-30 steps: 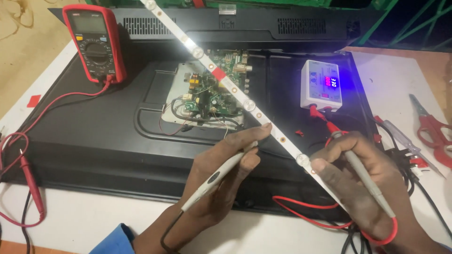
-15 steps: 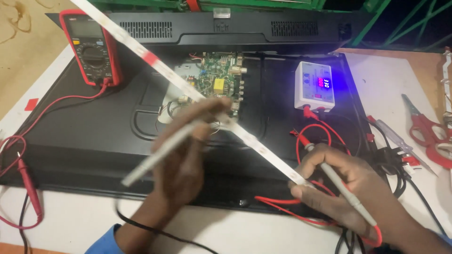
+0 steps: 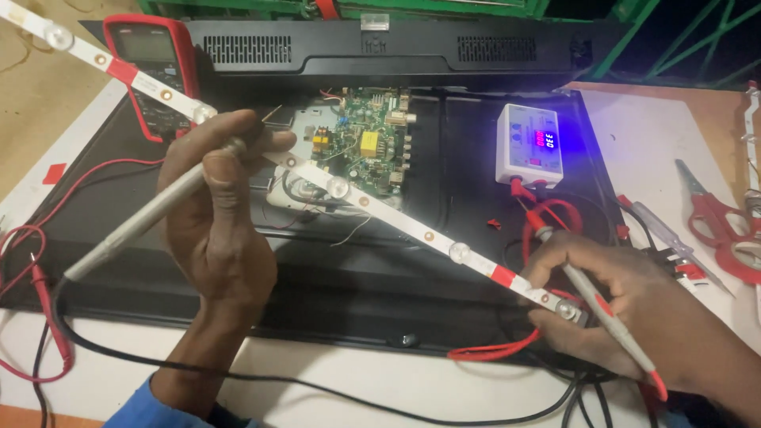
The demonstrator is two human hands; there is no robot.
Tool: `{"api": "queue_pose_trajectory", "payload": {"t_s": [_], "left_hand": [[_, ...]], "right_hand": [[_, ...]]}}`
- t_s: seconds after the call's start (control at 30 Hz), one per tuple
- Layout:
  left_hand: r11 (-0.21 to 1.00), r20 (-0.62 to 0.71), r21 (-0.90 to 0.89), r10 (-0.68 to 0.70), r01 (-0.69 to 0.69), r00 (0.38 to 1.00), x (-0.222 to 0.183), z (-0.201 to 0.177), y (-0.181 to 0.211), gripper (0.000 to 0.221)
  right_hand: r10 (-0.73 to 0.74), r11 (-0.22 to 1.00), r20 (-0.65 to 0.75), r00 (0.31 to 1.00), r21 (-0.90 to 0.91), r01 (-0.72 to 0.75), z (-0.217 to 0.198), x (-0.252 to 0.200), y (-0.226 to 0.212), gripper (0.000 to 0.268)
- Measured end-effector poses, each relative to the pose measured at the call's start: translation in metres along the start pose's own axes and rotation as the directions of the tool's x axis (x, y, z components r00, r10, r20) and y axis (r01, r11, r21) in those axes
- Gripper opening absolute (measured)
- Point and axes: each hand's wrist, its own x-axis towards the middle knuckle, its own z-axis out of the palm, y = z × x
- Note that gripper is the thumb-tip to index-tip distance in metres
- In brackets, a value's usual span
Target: Testing LED backlight strips from a television using a dedicated LED tester and multimeter probes to identify faulty components.
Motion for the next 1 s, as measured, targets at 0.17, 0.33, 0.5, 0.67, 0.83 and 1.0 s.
{"api": "queue_pose_trajectory", "payload": {"t_s": [0.17, 0.33, 0.5, 0.67, 0.83, 1.0], "left_hand": [[0.997, -0.068, 0.02, -0.07, 0.072, 0.995, 0.001, -0.001, -0.007, 0.042], [0.997, -0.116, 0.012, -0.079, 0.081, 0.99, 0.007, -0.006, -0.013, 0.043], [0.997, -0.115, -0.031, -0.067, 0.064, 0.991, 0.01, -0.011, -0.014, 0.04], [0.992, -0.04, -0.041, -0.118, 0.116, 0.992, 0.002, 0.0, 0.003, 0.041], [0.972, 0.091, -0.079, -0.212, 0.219, 0.973, -0.013, 0.013, 0.012, 0.034], [0.869, 0.418, -0.292, -0.259, 0.399, 0.871, -0.032, 0.029, 0.015, 0.032]], "right_hand": [[-0.2, 0.951, -0.067, 0.977, 0.228, 0.21, -0.003, 0.005, 0.009, 0.027], [-0.258, 0.938, -0.033, 0.965, 0.232, 0.259, -0.01, 0.008, 0.017, 0.035], [-0.052, 0.996, 0.157, 0.986, 0.077, 0.04, -0.028, 0.013, 0.014, 0.015], [0.206, 0.976, 0.027, 0.978, -0.077, -0.204, -0.013, 0.016, 0.03, 0.044], [0.198, 0.937, 0.034, 0.98, -0.299, -0.179, -0.001, 0.01, 0.016, 0.067], [-0.202, 0.904, -0.134, 0.97, 0.355, 0.238, 0.03, -0.006, -0.008, 0.023]]}}
